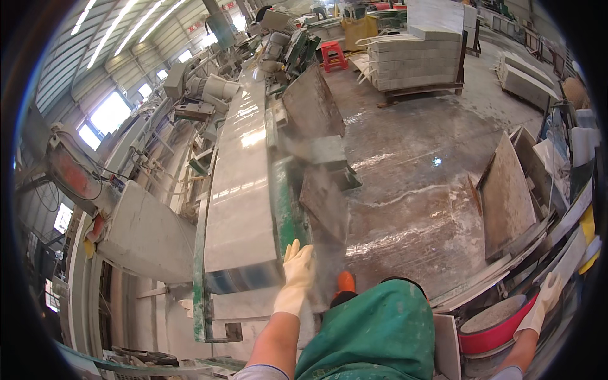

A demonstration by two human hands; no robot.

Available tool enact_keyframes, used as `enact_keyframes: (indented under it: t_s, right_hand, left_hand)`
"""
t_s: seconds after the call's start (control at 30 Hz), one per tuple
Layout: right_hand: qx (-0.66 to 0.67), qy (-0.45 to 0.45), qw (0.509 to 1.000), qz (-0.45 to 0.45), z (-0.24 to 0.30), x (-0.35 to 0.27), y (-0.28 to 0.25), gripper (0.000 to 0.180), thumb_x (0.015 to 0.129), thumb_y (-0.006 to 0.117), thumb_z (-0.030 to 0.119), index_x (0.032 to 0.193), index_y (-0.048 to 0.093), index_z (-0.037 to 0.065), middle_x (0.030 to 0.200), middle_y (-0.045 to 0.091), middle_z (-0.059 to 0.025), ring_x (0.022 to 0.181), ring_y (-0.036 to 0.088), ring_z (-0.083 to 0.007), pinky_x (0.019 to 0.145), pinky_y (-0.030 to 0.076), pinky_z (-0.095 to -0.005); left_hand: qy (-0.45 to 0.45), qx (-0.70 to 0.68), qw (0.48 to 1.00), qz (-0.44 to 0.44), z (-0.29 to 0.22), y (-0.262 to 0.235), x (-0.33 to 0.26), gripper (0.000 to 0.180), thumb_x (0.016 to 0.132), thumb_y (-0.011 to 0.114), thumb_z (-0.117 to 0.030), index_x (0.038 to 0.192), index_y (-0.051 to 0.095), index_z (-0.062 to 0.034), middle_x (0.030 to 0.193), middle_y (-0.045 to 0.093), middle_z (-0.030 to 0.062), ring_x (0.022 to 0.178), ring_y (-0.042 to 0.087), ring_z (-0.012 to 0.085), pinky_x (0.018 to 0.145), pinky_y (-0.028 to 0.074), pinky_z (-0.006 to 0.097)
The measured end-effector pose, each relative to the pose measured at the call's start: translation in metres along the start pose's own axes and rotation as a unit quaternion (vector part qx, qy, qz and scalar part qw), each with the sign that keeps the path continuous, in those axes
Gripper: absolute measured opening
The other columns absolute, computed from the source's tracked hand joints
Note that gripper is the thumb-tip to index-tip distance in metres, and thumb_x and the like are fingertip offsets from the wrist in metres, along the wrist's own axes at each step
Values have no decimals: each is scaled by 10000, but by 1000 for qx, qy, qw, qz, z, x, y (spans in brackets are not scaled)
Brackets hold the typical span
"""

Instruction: The person repeatedly picks up rectangular slabs from a conveyor belt and places them onto a nearby stack. The person uses both hands to lift and position each slab, maintaining a steady rhythm throughout the clip.

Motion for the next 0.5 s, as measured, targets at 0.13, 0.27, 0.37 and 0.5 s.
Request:
enact_keyframes:
  t_s: [0.13, 0.27, 0.37, 0.5]
  right_hand:
    - [-3, 9, 1000, 6, 3, -6, -4, 575, 987, 472, 482, 1389, 519, 73, 1429, 494, -185, 1343, 437, -334, 1091, 375, -411]
    - [7, 1, 1000, -3, 5, -12, -8, 574, 987, 482, 477, 1390, 517, 71, 1429, 491, -191, 1337, 443, -341, 1091, 376, -416]
    - [24, -1, 1000, -17, 6, -17, -9, 562, 985, 497, 460, 1381, 525, 62, 1412, 508, -193, 1318, 464, -348, 1083, 385, -415]
    - [24, -12, 999, -25, 8, -21, -11, 551, 985, 504, 448, 1364, 538, 49, 1386, 529, -205, 1296, 485, -355, 1073, 395, -415]
  left_hand:
    - [-4, -5, 1000, 0, -1, -1, 0, 301, 784, 638, -76, 1084, 663, -82, 1112, 691, 106, 1230, 549, 373, 1109, 368, 474]
    - [-8, -23, 999, 22, 1, -1, 0, 330, 810, 603, -82, 1137, 641, -70, 1143, 669, 151, 1270, 498, 401, 1138, 319, 471]
    - [-5, -21, 1000, 10, 1, 0, 0, 306, 807, 619, -86, 1111, 652, -74, 1122, 680, 136, 1256, 516, 393, 1130, 332, 472]
    - [-4, -9, 1000, -5, 0, 0, 0, 263, 801, 643, -94, 1063, 668, -83, 1090, 698, 108, 1225, 553, 382, 1114, 359, 476]
Point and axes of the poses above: each hand's wrist, its own x-axis towards the middle knuckle, its own y-axis out of the palm, z = x × y, the point moved 1 cm from there along x, towards the middle knuckle
